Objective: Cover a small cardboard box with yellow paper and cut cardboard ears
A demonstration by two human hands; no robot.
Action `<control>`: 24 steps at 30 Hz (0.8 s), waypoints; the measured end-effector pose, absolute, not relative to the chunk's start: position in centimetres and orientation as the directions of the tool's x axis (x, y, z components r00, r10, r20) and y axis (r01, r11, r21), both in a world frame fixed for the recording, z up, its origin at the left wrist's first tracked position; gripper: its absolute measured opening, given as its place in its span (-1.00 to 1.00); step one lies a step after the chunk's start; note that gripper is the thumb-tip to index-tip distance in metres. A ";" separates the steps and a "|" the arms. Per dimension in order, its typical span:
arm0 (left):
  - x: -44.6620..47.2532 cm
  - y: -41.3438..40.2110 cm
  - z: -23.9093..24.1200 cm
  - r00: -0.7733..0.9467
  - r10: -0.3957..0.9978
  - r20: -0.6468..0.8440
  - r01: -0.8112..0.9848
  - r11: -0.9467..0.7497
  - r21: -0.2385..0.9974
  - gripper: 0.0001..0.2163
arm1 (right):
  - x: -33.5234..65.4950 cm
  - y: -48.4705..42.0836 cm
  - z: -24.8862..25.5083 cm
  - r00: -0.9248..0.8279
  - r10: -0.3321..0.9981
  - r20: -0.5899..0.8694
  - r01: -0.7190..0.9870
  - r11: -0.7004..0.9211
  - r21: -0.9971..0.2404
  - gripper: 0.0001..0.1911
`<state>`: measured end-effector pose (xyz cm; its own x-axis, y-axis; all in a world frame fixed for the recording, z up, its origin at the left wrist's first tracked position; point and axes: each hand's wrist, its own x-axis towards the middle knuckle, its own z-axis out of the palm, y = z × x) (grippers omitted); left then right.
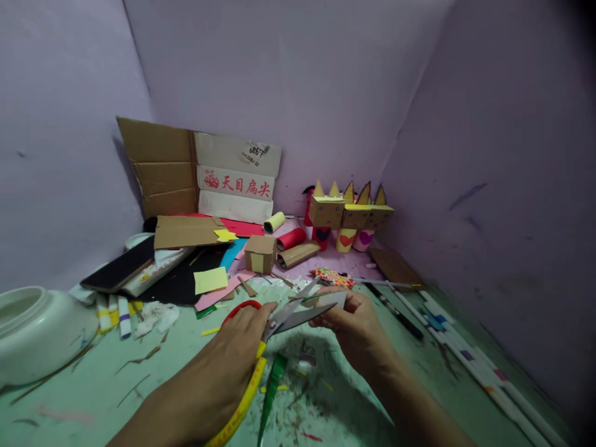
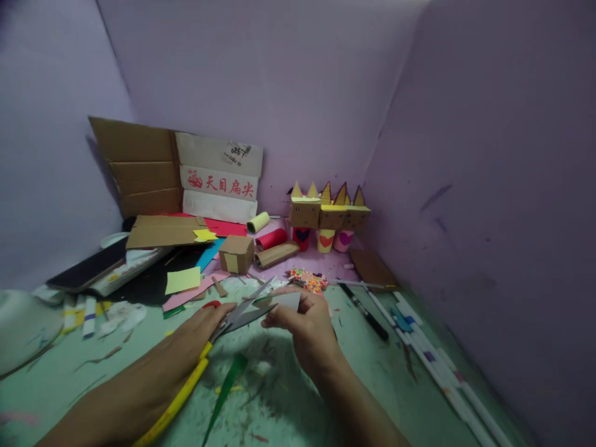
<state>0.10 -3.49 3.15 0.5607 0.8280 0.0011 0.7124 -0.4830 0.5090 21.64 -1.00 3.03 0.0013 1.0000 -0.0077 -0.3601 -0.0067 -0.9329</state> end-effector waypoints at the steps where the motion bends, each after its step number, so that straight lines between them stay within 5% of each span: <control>1: 0.2 -3.5 3.3 0.559 0.829 -0.002 0.717 -0.482 0.504 -0.43 | 21.6 -1.0 3.0 0.001 1.000 0.003 -0.346 0.003 -0.938 -0.87; 13: 1.1 -3.4 5.3 0.514 0.846 -0.141 0.781 -0.393 0.486 -0.49 | 21.9 -1.5 2.4 -0.008 0.998 0.063 -0.208 0.060 -0.976 -0.85; 24: 1.4 -3.3 5.2 0.504 0.864 -0.013 0.737 -0.422 0.528 -0.58 | 21.5 -1.8 3.0 0.007 0.998 0.059 -0.120 0.059 -0.991 -0.87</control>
<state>1.35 -3.26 5.17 0.5041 0.8636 -0.0132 0.7370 -0.4222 0.5278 21.51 -1.78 2.96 0.0065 0.9983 0.0587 -0.1196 0.0590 -0.9911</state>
